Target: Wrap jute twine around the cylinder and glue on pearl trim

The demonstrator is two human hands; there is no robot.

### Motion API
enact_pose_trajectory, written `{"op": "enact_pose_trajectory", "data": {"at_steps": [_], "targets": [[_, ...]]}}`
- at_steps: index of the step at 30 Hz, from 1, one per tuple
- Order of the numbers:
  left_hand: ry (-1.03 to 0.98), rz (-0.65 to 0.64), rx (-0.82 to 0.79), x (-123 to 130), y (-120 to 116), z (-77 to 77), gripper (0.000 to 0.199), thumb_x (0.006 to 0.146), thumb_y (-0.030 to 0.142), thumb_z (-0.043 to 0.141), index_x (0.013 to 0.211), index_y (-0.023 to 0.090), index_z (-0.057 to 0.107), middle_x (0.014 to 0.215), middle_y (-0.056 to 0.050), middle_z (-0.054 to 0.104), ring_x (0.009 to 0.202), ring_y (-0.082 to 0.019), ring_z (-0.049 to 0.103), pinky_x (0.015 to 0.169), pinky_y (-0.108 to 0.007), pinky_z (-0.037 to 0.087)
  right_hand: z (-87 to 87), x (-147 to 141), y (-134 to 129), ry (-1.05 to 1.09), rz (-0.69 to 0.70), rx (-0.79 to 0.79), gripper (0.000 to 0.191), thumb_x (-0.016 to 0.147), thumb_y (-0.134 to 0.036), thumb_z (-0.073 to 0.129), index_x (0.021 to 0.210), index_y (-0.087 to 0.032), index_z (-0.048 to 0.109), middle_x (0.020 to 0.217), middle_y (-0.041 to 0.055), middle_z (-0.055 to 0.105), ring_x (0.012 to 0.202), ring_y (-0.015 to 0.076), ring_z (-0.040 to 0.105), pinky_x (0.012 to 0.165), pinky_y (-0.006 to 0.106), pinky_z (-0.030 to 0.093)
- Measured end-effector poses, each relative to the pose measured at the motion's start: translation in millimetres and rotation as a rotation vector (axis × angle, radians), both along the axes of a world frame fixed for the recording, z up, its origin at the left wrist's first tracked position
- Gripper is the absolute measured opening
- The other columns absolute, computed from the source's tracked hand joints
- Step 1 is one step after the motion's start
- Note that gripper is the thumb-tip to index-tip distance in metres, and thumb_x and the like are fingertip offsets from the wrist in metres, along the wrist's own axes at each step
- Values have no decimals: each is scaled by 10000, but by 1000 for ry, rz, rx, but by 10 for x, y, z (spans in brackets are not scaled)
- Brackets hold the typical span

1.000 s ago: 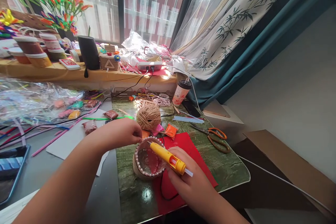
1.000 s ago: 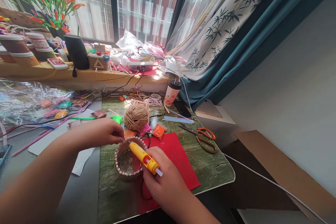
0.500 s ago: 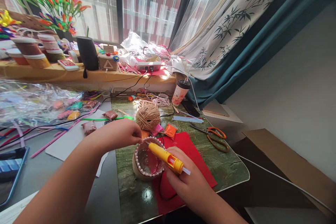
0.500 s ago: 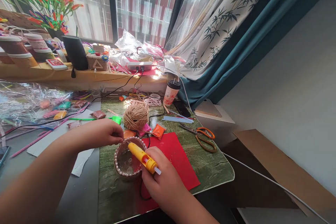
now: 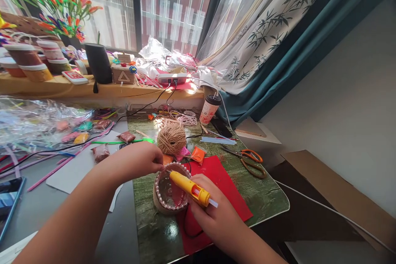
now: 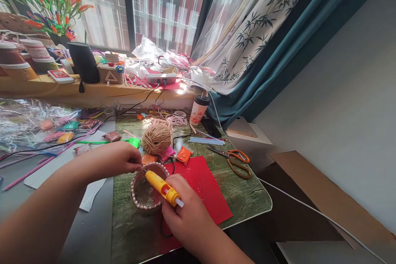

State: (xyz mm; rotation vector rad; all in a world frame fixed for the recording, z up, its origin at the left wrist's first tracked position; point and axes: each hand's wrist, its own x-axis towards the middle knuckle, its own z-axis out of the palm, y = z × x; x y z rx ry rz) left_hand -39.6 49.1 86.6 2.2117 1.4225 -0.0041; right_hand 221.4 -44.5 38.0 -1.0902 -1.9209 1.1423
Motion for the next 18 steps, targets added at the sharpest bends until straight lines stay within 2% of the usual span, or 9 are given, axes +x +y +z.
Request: {"op": "enact_pose_trajectory", "data": {"at_steps": [11,18], "targets": [[33,6,-41,-6,6,50,226,884,408,644,867,314,848,833,6,832,717,-197,699,617,-298,412,22,-1,-18,-9,5,-6,123,986,-140,529,1022,-234,599,1046,55,602,966,242,596,894,393,500],[51,2,32,-10,-24,120,243,911,400,613,903,309,838,865,9,838,719,-195,696,619,-309,407,-55,32,-22,7,-7,19,175,981,-117,539,1067,-252,612,1072,48,627,995,235,623,910,378,514]]}}
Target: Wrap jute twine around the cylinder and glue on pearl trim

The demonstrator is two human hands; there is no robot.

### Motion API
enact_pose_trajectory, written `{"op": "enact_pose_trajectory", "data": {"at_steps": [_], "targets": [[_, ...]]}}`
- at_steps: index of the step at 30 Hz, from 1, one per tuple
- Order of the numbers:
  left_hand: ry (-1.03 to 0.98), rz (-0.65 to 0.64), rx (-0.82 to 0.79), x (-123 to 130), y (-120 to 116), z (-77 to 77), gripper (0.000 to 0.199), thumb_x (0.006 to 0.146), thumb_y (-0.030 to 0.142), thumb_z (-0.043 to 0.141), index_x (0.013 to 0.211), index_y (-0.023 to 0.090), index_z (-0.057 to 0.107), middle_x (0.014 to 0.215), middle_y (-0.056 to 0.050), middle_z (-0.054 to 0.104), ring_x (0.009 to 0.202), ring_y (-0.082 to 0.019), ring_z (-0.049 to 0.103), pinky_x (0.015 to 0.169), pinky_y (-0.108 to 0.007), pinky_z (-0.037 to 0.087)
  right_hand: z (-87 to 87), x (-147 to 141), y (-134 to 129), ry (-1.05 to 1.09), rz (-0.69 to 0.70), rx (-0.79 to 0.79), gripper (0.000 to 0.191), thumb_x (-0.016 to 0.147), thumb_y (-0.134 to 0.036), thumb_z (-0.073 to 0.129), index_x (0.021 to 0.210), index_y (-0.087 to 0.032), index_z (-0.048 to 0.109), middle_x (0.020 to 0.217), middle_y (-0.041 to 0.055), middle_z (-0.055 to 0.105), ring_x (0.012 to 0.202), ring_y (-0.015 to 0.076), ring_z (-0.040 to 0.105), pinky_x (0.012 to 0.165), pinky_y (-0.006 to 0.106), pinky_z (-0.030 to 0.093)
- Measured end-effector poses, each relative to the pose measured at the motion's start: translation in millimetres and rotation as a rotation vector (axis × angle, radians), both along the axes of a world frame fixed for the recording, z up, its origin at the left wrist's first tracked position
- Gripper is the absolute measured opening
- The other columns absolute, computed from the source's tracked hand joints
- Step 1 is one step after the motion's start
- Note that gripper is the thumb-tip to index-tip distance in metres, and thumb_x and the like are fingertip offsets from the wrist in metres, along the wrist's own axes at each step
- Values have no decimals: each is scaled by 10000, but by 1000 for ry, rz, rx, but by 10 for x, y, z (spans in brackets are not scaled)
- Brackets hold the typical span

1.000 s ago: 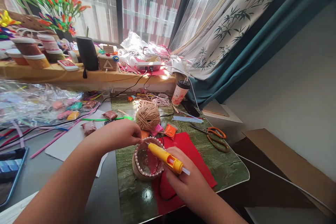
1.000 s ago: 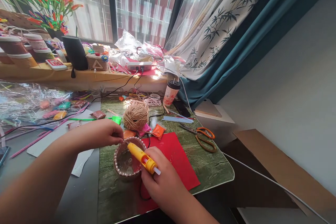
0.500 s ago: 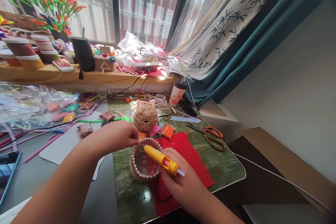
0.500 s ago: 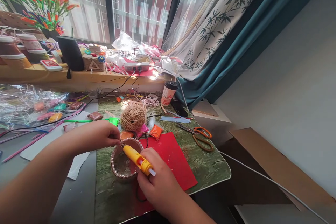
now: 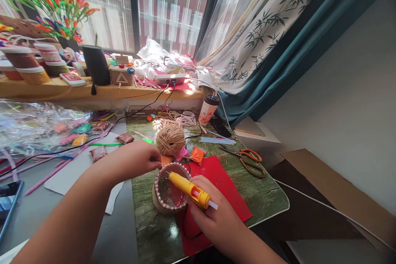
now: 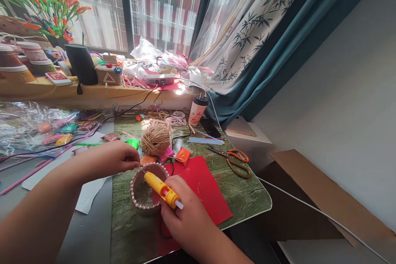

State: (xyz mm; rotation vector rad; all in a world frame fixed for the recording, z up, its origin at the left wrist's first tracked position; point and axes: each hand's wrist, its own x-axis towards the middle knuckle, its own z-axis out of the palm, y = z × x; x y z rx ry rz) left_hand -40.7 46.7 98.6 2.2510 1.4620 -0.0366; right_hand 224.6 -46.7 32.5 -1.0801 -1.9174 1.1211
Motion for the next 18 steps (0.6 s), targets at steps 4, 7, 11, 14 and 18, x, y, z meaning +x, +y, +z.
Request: {"op": "enact_pose_trajectory", "data": {"at_steps": [4,7,11,14,18], "targets": [[-8,-8,6,27,-27,23,224,901,375,608,907,310,823,892,18,836,759,-198,709,628,-306,413,16,-7,-10,1,-13,40,165,990,-129,540,1064,-253,620,1071,52,650,987,231,638,883,356,528],[-26,-37,3,30,-16,-3,222,899,340,596,900,308,816,919,20,837,788,-198,715,648,-307,420,45,-9,-17,19,-29,71,154,994,-144,543,1063,-250,630,1087,58,658,1016,236,648,907,355,535],[-50,-52,14,10,20,-68,209,905,351,599,899,306,803,919,16,830,778,-201,706,644,-313,415,89,35,-16,37,-129,127,111,1005,-174,566,1049,-254,630,1124,70,657,1040,244,644,918,353,536],[-44,-65,8,5,32,-100,203,904,340,600,880,305,798,895,15,823,760,-202,697,638,-317,408,132,67,-16,-4,-140,83,95,1020,-188,545,1012,-252,614,1073,65,646,996,241,631,891,359,527],[-43,-85,15,21,20,-97,189,904,333,607,875,295,790,874,5,813,760,-207,693,635,-321,397,167,60,-23,-71,-83,-3,129,999,-141,524,971,-242,599,1026,53,606,935,229,609,863,366,504]]}}
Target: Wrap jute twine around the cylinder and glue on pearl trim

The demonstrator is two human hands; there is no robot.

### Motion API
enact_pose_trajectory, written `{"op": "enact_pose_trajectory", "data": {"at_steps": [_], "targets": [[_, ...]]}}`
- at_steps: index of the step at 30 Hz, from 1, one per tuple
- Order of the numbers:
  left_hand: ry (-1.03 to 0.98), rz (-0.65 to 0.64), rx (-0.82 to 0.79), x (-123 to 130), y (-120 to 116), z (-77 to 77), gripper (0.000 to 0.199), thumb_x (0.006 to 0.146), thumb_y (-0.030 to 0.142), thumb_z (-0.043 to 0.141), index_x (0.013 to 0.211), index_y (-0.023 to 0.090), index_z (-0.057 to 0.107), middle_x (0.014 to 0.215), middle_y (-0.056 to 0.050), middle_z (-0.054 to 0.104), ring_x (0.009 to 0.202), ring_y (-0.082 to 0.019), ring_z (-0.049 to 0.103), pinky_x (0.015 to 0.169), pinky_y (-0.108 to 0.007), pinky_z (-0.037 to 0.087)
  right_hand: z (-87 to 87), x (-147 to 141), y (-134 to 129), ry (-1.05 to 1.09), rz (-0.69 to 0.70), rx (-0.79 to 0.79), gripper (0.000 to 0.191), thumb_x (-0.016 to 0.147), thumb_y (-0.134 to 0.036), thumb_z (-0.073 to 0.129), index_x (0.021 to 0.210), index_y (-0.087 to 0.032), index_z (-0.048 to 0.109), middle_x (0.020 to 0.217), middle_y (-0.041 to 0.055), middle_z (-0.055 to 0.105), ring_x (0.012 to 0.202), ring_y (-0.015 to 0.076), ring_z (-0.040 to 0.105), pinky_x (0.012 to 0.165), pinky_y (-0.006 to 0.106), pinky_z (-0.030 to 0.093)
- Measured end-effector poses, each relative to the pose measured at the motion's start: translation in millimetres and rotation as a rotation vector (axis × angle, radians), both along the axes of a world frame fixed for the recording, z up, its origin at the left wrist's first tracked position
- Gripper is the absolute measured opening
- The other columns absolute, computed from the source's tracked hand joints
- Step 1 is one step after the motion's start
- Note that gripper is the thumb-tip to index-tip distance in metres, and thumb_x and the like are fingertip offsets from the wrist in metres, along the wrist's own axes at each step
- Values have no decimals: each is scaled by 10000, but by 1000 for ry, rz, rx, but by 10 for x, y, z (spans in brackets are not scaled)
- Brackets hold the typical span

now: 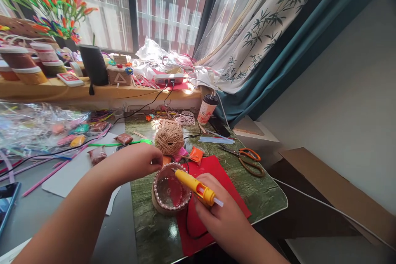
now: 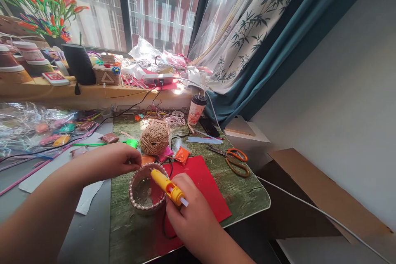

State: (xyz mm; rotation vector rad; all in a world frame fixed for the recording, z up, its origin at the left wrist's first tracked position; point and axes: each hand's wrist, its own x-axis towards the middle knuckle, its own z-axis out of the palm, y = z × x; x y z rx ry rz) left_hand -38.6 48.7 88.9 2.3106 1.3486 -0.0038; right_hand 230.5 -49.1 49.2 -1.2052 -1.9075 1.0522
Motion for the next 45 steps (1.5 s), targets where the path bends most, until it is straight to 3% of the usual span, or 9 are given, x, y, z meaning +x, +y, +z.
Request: {"op": "enact_pose_trajectory", "data": {"at_steps": [19,45], "targets": [[17,24,7,67,-43,83,301,946,446,554,843,258,766,827,-41,794,728,-224,680,616,-323,390,-23,-23,-10,-5,27,-20,218,943,-27,537,958,-240,582,1034,31,584,916,208,603,850,345,487],[-33,13,-14,-11,41,-81,234,913,428,616,838,271,773,830,-23,788,732,-214,673,636,-314,417,-36,-24,-2,-23,22,1,240,918,-8,535,926,-245,574,996,24,588,879,204,597,806,331,486]]}}
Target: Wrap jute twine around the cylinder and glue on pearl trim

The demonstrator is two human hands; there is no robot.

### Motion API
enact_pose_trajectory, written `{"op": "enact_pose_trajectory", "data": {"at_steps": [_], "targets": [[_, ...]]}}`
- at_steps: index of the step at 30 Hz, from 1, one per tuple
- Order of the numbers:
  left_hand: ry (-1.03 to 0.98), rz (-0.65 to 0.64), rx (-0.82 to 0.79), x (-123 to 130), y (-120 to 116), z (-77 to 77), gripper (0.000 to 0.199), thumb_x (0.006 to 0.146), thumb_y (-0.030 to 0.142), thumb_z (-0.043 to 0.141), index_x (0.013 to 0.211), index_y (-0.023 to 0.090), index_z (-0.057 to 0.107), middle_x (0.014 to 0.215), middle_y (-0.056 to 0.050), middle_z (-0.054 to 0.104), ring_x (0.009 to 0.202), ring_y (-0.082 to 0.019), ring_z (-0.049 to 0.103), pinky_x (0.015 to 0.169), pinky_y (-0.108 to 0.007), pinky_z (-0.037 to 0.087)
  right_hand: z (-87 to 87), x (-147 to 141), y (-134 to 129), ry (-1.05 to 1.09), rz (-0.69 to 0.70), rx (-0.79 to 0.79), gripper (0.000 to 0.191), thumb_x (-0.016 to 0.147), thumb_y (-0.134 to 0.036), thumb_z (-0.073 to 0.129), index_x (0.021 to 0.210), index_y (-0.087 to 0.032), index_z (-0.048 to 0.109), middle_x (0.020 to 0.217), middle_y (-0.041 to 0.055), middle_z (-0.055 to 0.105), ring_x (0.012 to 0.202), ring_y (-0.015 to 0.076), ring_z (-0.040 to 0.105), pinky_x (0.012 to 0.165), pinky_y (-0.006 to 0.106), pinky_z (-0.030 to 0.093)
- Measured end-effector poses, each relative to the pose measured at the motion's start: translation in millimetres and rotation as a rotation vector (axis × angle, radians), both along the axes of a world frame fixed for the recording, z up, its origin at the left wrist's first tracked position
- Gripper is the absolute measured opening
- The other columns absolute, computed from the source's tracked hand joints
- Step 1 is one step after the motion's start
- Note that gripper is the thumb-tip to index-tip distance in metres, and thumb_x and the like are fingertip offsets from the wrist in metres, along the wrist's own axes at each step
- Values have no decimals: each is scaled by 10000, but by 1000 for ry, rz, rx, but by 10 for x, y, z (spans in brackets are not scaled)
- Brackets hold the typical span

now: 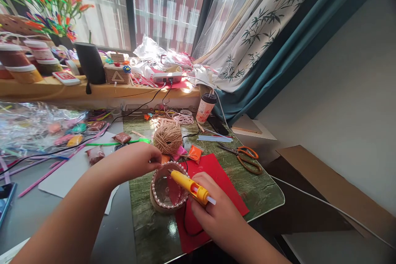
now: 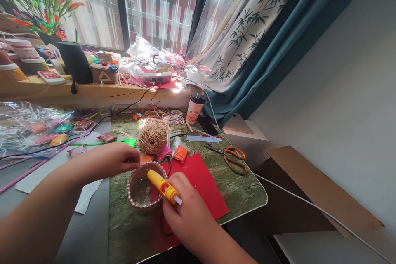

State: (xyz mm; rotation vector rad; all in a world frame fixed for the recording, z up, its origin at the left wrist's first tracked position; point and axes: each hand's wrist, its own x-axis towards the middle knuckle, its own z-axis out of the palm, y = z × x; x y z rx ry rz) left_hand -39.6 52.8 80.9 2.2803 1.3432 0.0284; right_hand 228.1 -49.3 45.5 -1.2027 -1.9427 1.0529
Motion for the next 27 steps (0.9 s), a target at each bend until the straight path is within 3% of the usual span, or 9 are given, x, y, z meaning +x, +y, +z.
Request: {"op": "enact_pose_trajectory", "data": {"at_steps": [21,27], "targets": [[89,15,2,52,-91,137,252,935,399,570,817,268,750,839,-26,793,713,-219,659,614,-335,381,-10,8,-7,8,11,-35,188,949,-51,529,946,-236,564,1025,27,570,909,202,582,837,333,458],[189,98,64,-36,-121,190,198,901,293,534,781,262,687,836,-42,763,728,-242,662,608,-345,366,-5,20,7,5,9,-37,178,938,-59,538,945,-233,576,1016,34,577,910,209,586,839,339,465]]}}
